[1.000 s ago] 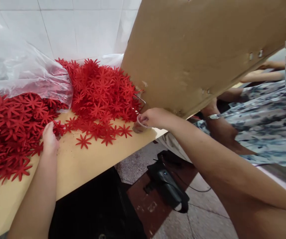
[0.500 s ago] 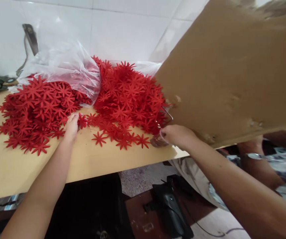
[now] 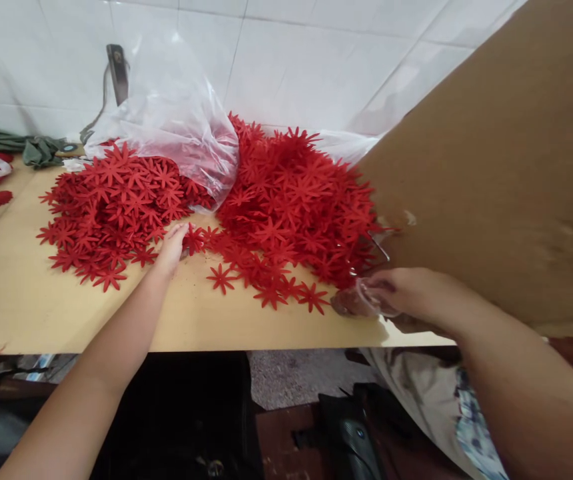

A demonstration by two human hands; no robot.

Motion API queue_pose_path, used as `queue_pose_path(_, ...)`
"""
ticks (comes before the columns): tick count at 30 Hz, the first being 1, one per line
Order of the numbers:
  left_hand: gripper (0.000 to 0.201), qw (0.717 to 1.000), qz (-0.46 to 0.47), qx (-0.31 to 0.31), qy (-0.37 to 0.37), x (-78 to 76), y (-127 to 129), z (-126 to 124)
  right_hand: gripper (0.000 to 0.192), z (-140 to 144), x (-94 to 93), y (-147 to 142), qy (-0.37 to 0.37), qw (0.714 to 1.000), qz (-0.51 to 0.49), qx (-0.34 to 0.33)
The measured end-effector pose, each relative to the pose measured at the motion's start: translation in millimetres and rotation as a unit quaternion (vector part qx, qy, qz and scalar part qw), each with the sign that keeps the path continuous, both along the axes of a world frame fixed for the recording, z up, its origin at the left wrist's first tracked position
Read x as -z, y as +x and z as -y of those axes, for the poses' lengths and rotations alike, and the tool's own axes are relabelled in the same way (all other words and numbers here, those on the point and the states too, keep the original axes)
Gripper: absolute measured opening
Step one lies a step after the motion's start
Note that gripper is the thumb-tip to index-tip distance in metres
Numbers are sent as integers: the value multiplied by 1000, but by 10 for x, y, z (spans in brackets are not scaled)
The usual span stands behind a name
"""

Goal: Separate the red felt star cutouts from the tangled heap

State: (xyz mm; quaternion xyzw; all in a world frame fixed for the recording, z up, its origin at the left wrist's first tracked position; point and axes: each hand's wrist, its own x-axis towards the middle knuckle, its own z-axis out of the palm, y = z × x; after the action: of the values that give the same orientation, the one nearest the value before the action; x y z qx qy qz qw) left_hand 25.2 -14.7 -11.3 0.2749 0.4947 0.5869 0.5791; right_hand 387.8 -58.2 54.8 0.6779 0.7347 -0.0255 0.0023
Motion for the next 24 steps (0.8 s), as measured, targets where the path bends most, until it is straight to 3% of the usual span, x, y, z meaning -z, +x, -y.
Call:
queue_pose_path(2,18,999,24,13,-18,-19,13,10,11,32,-151,-194,-2,999,37,24)
queue_pose_path(4,23,997,58,26,-32,-33,26,19,13,43,-236,-571,92,994,-52,-28)
queue_pose_path(5,26,996,75,39,-37,-37,30,23,14,29,-232,-814,102,984,-130,-63)
queue_pose_path(8,34,988,120,97,-23,-34,12,41,30,-127,-16,-1608,123,929,-321,-133)
queue_pose_path(10,39,981,140,131,4,-22,-22,52,48,-308,225,-2058,120,905,-382,-142)
queue_pose_path(12,41,977,158,140,28,-11,-53,54,47,-498,453,-2359,87,884,-429,-165)
queue_pose_path(15,42,972,189,132,45,-3,-47,37,33,-698,684,-2522,71,858,-481,-165)
queue_pose_path(17,41,969,205,133,47,-7,3,24,35,-754,769,-2502,54,848,-510,-132)
queue_pose_path(21,36,964,219,142,43,-50,123,45,47,-752,850,-2398,62,835,-544,-52)
queue_pose_path(24,41,961,226,151,57,-112,146,87,36,-724,857,-2365,56,809,-580,-80)
